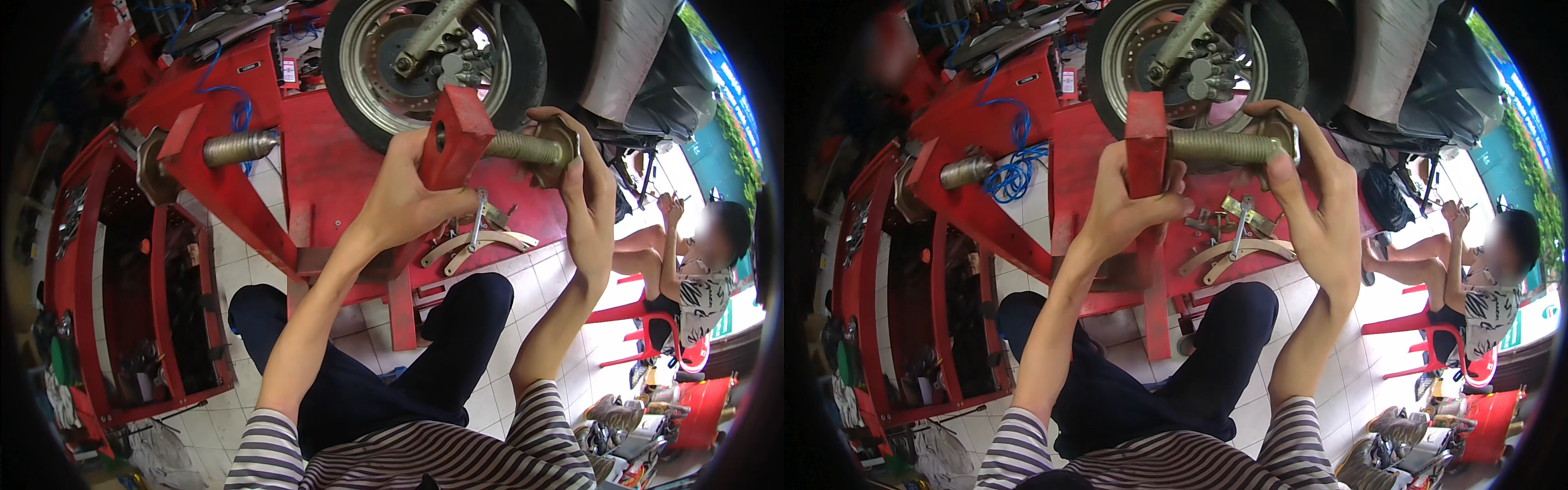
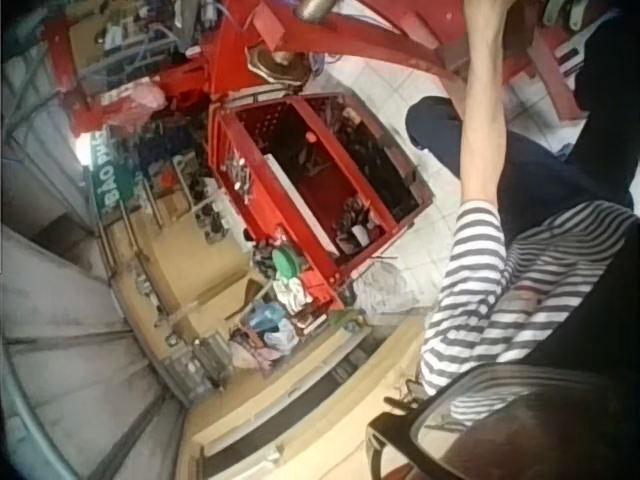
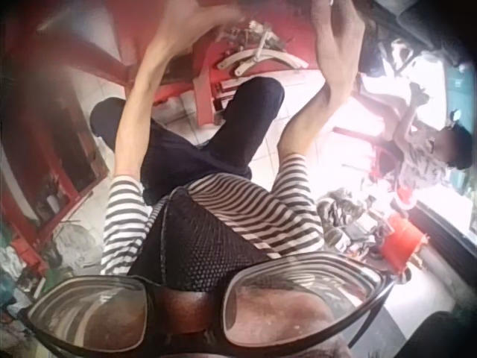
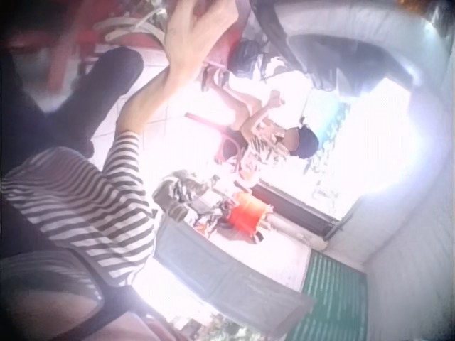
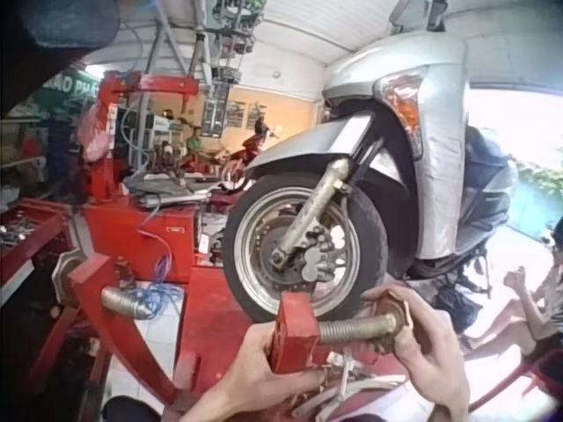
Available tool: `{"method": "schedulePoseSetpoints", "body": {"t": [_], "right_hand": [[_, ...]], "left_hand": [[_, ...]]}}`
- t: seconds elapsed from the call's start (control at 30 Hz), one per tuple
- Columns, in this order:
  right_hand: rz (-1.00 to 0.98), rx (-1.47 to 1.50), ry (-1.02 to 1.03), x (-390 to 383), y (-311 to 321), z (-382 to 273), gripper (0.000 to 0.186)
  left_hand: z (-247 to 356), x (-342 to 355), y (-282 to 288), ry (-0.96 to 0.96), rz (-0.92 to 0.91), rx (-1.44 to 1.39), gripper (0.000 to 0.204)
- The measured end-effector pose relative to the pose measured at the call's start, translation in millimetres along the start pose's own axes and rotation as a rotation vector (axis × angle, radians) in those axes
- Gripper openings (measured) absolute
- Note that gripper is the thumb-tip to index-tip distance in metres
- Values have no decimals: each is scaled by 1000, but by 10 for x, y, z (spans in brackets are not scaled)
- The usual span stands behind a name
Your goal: The person assembles a metal bracket using a wrench and then threads a large bolt through a red support stand. They handle metal components, a nut, and a large threaded rod.
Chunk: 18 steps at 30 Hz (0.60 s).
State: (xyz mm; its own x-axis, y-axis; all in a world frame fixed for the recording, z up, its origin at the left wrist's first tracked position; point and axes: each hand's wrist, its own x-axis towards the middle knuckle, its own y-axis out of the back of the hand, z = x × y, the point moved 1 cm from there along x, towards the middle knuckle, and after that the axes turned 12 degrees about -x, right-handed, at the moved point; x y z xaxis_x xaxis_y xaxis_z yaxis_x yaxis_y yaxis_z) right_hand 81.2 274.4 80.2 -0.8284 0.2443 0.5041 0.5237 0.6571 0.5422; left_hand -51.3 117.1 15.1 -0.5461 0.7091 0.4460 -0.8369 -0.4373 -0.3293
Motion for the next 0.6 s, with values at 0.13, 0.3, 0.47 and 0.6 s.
{"method": "schedulePoseSetpoints", "body": {"t": [0.13,0.3,0.47,0.6], "right_hand": [[142,8,342,-16,-187,41,61],[139,162,530,-14,-151,379,51],[145,68,441,-47,-152,337,50],[134,65,381,-28,-177,281,49]], "left_hand": [[17,13,-35,-69,-35,-10,22],[-4,10,-61,-35,-30,-83,25],[-8,-12,-32,-26,-22,-68,24],[5,-30,-20,-72,3,-26,27]]}}
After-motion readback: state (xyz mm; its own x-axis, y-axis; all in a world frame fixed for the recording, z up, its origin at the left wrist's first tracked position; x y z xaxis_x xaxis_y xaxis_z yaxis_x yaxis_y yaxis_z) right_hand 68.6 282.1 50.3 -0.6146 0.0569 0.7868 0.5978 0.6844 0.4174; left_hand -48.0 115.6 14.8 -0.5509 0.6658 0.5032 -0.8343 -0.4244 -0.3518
